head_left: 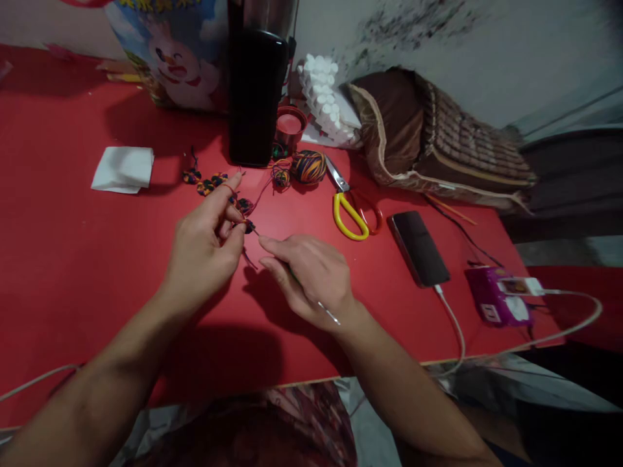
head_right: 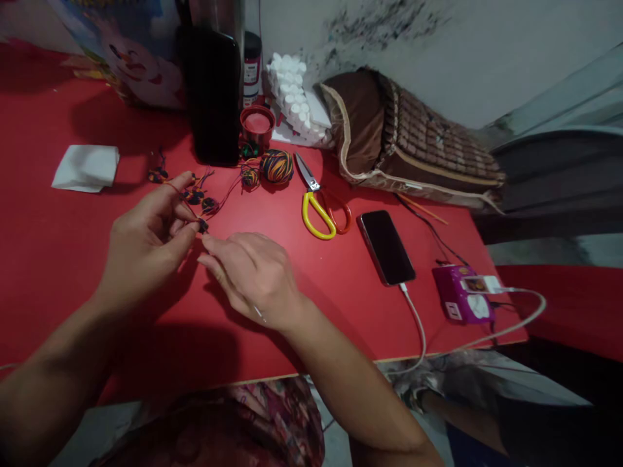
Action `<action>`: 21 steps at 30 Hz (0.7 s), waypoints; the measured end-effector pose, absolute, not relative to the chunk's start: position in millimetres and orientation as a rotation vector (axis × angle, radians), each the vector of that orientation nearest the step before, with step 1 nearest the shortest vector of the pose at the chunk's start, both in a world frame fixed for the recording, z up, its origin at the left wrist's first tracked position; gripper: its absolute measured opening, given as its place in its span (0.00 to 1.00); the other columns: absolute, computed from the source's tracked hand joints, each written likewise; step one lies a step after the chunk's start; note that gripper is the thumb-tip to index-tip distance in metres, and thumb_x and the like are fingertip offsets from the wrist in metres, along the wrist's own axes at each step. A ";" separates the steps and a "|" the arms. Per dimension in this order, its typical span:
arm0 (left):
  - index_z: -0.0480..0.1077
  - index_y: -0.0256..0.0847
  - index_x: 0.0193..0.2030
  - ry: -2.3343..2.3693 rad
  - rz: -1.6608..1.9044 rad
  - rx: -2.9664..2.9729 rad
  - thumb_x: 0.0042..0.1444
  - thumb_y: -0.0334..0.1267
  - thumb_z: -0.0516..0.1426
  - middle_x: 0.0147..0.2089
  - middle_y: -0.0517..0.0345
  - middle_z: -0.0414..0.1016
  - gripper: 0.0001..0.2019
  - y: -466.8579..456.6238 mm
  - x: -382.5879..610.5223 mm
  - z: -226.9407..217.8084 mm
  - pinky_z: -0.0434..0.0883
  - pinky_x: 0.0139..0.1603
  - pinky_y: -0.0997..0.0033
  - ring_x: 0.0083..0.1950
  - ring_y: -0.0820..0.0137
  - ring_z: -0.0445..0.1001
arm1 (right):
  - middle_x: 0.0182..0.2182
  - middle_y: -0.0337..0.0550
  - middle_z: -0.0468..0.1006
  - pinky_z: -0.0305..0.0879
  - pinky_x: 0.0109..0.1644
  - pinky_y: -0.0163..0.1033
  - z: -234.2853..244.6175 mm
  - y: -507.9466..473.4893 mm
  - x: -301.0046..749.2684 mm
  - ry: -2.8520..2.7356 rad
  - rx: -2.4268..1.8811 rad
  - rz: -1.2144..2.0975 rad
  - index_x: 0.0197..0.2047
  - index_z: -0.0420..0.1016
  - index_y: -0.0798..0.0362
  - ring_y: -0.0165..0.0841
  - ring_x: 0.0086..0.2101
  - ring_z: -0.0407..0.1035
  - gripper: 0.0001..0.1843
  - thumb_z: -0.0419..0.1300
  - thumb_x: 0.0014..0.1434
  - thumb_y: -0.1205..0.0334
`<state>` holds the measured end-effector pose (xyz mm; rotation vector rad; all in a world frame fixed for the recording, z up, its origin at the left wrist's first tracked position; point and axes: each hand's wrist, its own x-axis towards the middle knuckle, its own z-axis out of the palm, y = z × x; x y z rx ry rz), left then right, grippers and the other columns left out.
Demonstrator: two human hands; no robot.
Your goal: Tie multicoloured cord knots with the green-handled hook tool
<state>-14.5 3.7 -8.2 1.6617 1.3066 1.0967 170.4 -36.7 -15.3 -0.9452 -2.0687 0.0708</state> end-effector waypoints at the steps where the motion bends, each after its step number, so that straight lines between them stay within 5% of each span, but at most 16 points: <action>1: 0.74 0.43 0.71 1.286 1.106 1.720 0.59 0.24 0.60 0.35 0.62 0.73 0.33 4.5 -15.0 -9.0 0.65 0.35 0.71 0.31 0.73 0.64 | 0.37 0.48 0.87 0.75 0.41 0.40 -12.0 -37.0 172.0 -2.035 -0.956 0.149 0.53 0.81 0.58 0.34 0.35 0.80 0.09 0.62 0.73 0.67; 6: 0.79 0.45 0.67 1.105 1.012 1.882 0.59 0.22 0.59 0.37 0.60 0.76 0.29 6.1 -18.9 -4.0 0.72 0.39 0.72 0.35 0.70 0.71 | 0.29 0.38 0.83 0.72 0.35 0.36 4.5 -31.1 188.1 -1.700 -1.131 0.745 0.44 0.87 0.54 0.29 0.28 0.76 0.08 0.65 0.72 0.63; 11: 0.81 0.50 0.65 0.933 0.918 1.654 0.61 0.25 0.63 0.36 0.60 0.78 0.27 3.3 -22.5 3.7 0.77 0.38 0.72 0.34 0.70 0.76 | 0.20 0.35 0.76 0.58 0.24 0.33 2.7 -17.2 205.7 -1.297 -1.031 1.286 0.38 0.89 0.53 0.25 0.20 0.64 0.10 0.71 0.66 0.55; 16: 0.82 0.53 0.64 0.807 0.954 1.302 0.59 0.29 0.70 0.35 0.58 0.79 0.26 3.1 -24.1 -0.4 0.80 0.32 0.73 0.33 0.70 0.78 | 0.20 0.37 0.77 0.45 0.21 0.32 -0.9 -14.4 209.6 -1.135 -0.950 1.452 0.38 0.90 0.53 0.24 0.18 0.62 0.13 0.74 0.63 0.51; 21: 0.83 0.52 0.62 0.707 0.974 1.126 0.57 0.30 0.72 0.35 0.56 0.83 0.26 4.2 -19.0 -7.0 0.81 0.31 0.72 0.31 0.69 0.80 | 0.18 0.35 0.76 0.45 0.19 0.32 -1.9 -20.7 203.0 -1.169 -0.857 1.474 0.40 0.89 0.53 0.23 0.16 0.59 0.14 0.72 0.65 0.49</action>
